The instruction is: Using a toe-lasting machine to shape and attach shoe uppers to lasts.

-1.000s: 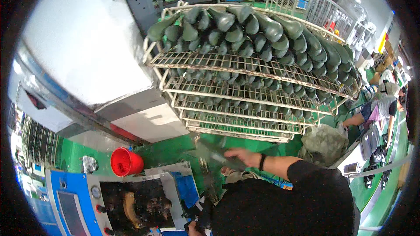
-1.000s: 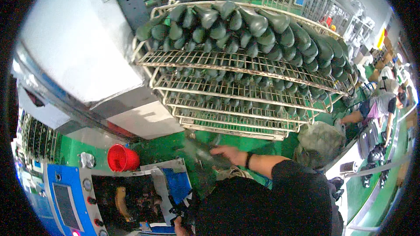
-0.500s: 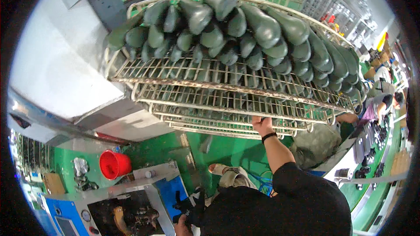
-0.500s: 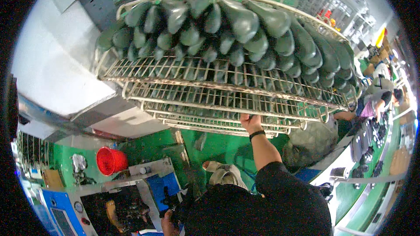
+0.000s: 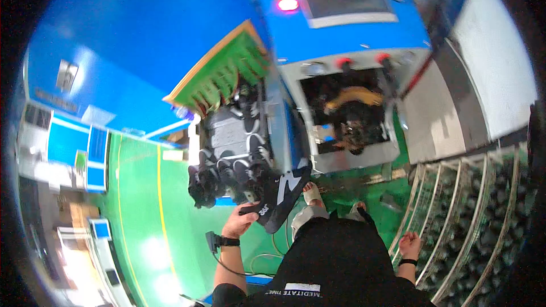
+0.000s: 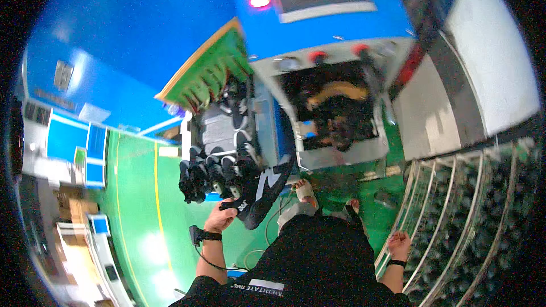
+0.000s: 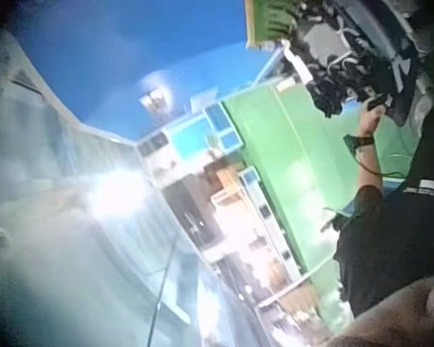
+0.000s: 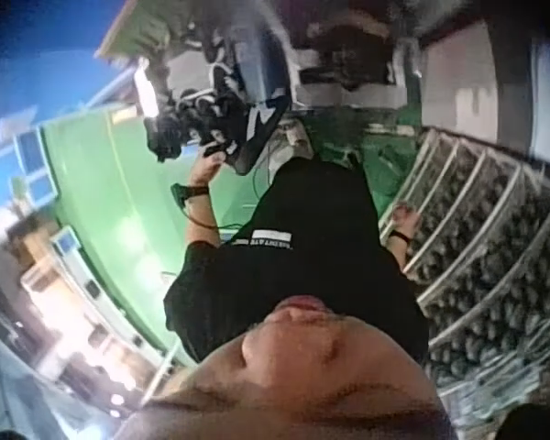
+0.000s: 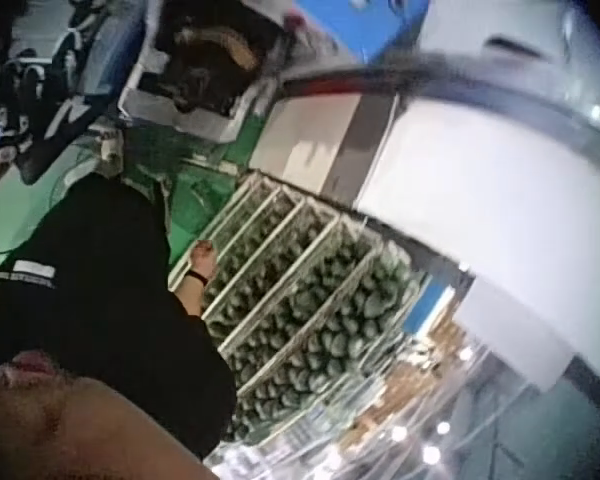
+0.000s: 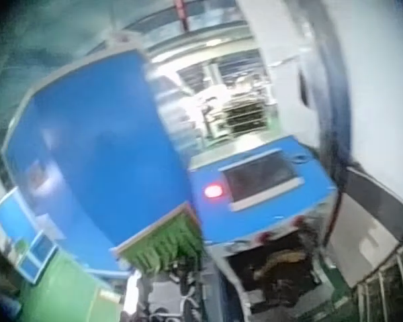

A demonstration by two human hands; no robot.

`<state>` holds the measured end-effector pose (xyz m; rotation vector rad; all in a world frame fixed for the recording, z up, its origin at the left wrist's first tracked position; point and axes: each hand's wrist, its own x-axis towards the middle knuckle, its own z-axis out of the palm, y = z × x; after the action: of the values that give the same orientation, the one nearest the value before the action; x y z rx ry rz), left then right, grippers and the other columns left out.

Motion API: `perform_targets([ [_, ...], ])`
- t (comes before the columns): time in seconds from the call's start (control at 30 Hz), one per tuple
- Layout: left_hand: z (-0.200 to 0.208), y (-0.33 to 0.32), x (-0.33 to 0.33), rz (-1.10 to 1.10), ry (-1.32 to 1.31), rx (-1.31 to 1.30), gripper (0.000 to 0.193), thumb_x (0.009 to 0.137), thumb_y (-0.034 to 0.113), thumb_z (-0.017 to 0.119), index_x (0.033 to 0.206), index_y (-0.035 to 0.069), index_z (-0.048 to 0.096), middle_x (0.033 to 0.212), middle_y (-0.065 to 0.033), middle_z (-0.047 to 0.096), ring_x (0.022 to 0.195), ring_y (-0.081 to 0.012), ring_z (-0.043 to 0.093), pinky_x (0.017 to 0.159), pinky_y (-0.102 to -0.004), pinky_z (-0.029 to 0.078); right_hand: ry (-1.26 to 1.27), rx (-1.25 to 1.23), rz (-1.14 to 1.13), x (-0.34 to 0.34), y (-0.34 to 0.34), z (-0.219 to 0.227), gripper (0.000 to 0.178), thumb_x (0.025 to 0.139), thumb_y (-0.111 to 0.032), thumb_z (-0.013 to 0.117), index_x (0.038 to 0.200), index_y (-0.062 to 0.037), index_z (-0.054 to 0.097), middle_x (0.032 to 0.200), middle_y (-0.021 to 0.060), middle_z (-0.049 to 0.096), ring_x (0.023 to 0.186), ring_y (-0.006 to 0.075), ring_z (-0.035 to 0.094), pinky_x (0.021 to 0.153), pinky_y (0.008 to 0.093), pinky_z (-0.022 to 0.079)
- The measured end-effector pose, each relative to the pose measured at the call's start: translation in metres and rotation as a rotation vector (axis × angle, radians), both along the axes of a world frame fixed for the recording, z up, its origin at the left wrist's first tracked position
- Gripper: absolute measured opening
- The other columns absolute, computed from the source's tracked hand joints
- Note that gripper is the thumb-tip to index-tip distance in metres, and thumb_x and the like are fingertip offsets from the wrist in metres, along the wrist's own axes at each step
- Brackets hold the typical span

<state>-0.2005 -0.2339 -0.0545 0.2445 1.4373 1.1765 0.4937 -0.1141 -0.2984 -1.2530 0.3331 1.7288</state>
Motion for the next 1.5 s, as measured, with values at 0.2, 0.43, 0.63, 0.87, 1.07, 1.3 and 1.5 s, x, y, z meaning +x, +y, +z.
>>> perform_targets([
  [0.2, -0.089, 0.065, 0.011, -0.269, 1.544, -0.030, 0.036, 0.077, 0.037, 0.081, 0.098, 0.007, 0.076, 0.104, -0.0171, 0.068, 0.105, -0.0364, 0.058, 0.100, -0.0501, 0.041, -0.333, 0.056, 0.609, -0.145, 0.114, 0.042, 0.024, 0.099, -0.031, 0.062, 0.108, -0.0088, 0.061, 0.084, 0.0092, 0.068, 0.072, 0.0224, 0.068, 0.057, 0.0357, 0.053],
  [0.43, -0.109, 0.085, 0.013, -0.293, 1.429, -0.264, 0.040, 0.079, 0.050, 0.071, 0.096, 0.014, 0.077, 0.088, -0.0116, 0.070, 0.102, -0.0329, 0.060, 0.091, -0.0489, 0.042, -0.549, 0.331, 1.121, -0.260, 0.167, 0.118, 0.049, 0.097, -0.022, 0.062, 0.139, -0.0014, 0.045, 0.094, 0.0126, 0.069, 0.072, 0.0236, 0.070, 0.062, 0.0352, 0.059],
  [0.63, -0.002, -0.025, 0.031, -0.135, 1.140, 0.019, 0.046, 0.076, 0.048, 0.072, 0.086, 0.004, 0.074, 0.078, -0.0154, 0.065, 0.086, -0.0371, 0.060, 0.079, -0.0476, 0.048, -0.307, 0.384, 1.438, -0.272, 0.205, 0.068, 0.012, 0.101, -0.014, 0.054, 0.102, -0.0025, 0.054, 0.075, 0.0090, 0.059, 0.057, 0.0180, 0.055, 0.048, 0.0339, 0.044],
  [0.87, 0.038, -0.206, 0.181, 0.260, 1.030, -0.158, 0.041, 0.077, 0.038, 0.081, 0.090, 0.002, 0.070, 0.092, -0.0140, 0.066, 0.096, -0.0336, 0.061, 0.082, -0.0436, 0.050, -0.948, 0.345, 1.882, -0.335, 0.192, 0.080, 0.021, 0.105, -0.016, 0.051, 0.104, 0.0013, 0.062, 0.078, 0.0062, 0.056, 0.060, 0.0148, 0.050, 0.056, 0.0295, 0.041],
  [1.07, 0.068, -0.367, 0.315, 0.670, 1.064, -0.788, 0.040, 0.071, 0.035, 0.082, 0.091, 0.001, 0.075, 0.088, -0.0181, 0.070, 0.087, -0.0335, 0.067, 0.080, -0.0421, 0.054, -0.683, 0.584, 2.180, -0.346, 0.223, 0.092, 0.017, 0.101, -0.015, 0.054, 0.097, -0.0011, 0.063, 0.076, 0.0049, 0.058, 0.063, 0.0148, 0.053, 0.058, 0.0290, 0.044],
  [1.3, 0.092, -0.552, 0.442, 1.447, 0.757, -2.267, 0.023, 0.078, 0.018, 0.062, 0.091, 0.004, 0.073, 0.095, -0.0201, 0.071, 0.090, -0.0435, 0.067, 0.085, -0.0476, 0.054, -0.328, 0.801, 2.345, -0.354, 0.239, 0.093, 0.015, 0.096, -0.014, 0.058, 0.087, -0.0044, 0.065, 0.072, 0.0032, 0.060, 0.066, 0.0148, 0.057, 0.060, 0.0282, 0.048],
  [1.5, 0.011, -0.491, 0.308, 1.421, 0.995, -1.554, 0.021, 0.090, 0.021, 0.061, 0.093, 0.002, 0.070, 0.092, -0.0245, 0.070, 0.089, -0.0421, 0.068, 0.078, -0.0474, 0.054, -0.624, 1.575, 1.962, -0.416, 0.192, 0.200, 0.033, 0.100, -0.032, 0.060, 0.100, -0.0005, 0.070, 0.086, 0.0072, 0.067, 0.078, 0.0191, 0.063, 0.071, 0.0357, 0.052],
])
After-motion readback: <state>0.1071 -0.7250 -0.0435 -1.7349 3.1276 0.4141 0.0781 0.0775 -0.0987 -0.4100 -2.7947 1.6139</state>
